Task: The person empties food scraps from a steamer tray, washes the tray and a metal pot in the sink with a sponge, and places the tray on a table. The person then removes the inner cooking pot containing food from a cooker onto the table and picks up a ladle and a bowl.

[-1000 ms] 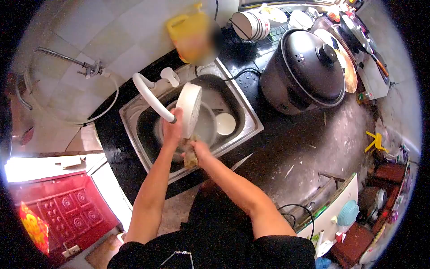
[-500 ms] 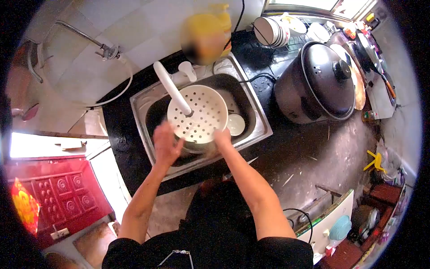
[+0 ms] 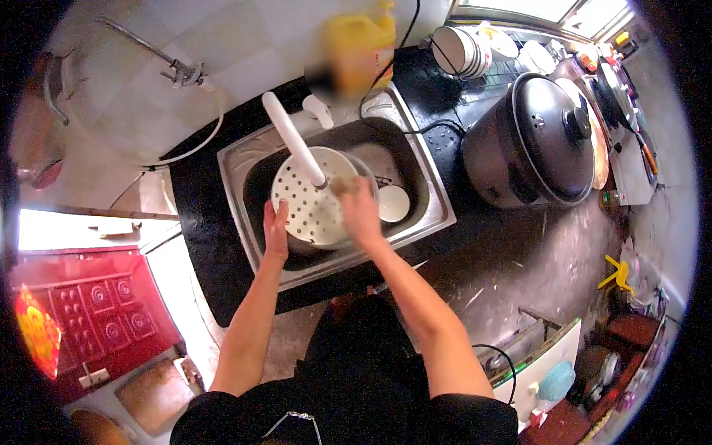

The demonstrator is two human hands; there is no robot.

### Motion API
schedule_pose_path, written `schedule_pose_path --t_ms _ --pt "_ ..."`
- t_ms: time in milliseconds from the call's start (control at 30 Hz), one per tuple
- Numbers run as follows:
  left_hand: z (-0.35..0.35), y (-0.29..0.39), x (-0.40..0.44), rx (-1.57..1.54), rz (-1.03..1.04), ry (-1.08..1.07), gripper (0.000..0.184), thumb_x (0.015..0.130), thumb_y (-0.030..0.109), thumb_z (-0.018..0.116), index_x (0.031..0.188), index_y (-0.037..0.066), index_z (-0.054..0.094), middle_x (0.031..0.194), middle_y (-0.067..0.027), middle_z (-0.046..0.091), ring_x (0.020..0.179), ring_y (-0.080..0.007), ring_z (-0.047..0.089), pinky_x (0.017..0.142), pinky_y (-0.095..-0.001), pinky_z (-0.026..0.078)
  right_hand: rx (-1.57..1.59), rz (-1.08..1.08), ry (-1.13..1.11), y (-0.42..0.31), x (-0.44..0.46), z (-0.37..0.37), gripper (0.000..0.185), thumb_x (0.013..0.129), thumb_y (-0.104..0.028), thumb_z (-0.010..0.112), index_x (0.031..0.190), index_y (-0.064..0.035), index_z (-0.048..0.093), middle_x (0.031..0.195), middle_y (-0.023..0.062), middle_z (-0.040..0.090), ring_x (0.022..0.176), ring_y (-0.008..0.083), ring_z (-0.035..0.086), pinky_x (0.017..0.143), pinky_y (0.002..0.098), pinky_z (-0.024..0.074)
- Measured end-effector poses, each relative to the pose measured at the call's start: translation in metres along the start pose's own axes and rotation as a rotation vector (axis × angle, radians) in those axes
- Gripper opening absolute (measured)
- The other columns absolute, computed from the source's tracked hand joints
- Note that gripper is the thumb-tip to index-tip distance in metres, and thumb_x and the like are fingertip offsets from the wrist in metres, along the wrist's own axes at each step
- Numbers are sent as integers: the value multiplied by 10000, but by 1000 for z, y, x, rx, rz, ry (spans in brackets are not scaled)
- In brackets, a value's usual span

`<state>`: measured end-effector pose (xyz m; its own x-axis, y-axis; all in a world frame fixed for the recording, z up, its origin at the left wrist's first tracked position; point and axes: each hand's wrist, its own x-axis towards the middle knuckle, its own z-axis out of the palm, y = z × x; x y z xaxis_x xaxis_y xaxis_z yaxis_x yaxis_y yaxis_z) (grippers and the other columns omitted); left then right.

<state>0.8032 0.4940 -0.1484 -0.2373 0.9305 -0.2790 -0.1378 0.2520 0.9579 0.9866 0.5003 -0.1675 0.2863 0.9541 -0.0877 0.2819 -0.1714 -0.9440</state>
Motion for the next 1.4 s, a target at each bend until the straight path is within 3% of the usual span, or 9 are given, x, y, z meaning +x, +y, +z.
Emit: schedule_pose_path --t_ms 200,300,533,633,833,1000,1100,1233,1400 --pt "10 -12 14 119 150 2 363 936 341 548 1106 23 507 1018 -77 576 930 -157 523 842 -295 419 146 -359 -454 -18 2 54 279 774 -27 604 1045 -65 657 1089 134 612 1058 313 561 948 363 434" --pt "-3 5 20 249 162 -30 415 948 430 489 1104 47 524 978 -47 568 878 -154 530 774 -305 425 -336 -521 -692 32 6 21 286 718 0 601 973 -86 700 1083 104 627 1057 292 571 909 369 472" --pt "18 -4 11 389 207 -19 482 892 355 592 1216 13 487 1100 -195 608 1022 -295 596 893 -374 438 -792 -578 16 39 43 3 161 747 -55 538 818 -81 681 969 93 621 857 342 567 712 444 503" --pt "33 13 12 620 147 -28 498 853 360 623 1214 50 476 1158 -204 583 1023 -379 588 850 -433 470 -347 -141 -454 52 -2 13 281 815 -82 554 1079 -32 634 1018 172 642 928 350 607 812 376 495" --pt "49 21 21 1204 483 -206 510 738 169 645 1208 100 459 1077 -130 576 958 -358 589 767 -461 488 2 98 49 8 -10 -12 319 818 -83 563 1124 1 593 1009 217 647 924 357 621 842 400 481" --pt "55 17 22 1292 696 -238 482 698 90 624 1165 71 509 1073 -105 559 970 -301 561 831 -410 460 -247 -453 134 -53 -18 -20 398 733 2 579 1128 -44 567 1168 160 524 1095 353 496 929 418 410" --pt "45 10 24 1272 848 -220 479 680 72 639 1148 54 540 1035 -101 574 944 -280 570 829 -397 465 -322 -454 59 -26 14 -12 375 739 -24 581 1114 -30 572 1141 173 545 1076 359 506 924 429 408" --pt "28 22 25 1251 911 -199 486 655 63 663 1127 47 548 995 -94 592 944 -279 581 828 -386 475 26 241 -13 -24 36 -22 249 785 -54 535 988 -4 671 958 205 635 817 352 600 751 426 483" --pt "22 1 27 1255 851 -168 488 628 52 669 1102 44 551 986 -102 587 950 -299 578 829 -385 477 -436 -442 48 -50 -13 28 321 713 -54 615 1033 -29 616 1076 149 563 979 337 517 804 439 430"
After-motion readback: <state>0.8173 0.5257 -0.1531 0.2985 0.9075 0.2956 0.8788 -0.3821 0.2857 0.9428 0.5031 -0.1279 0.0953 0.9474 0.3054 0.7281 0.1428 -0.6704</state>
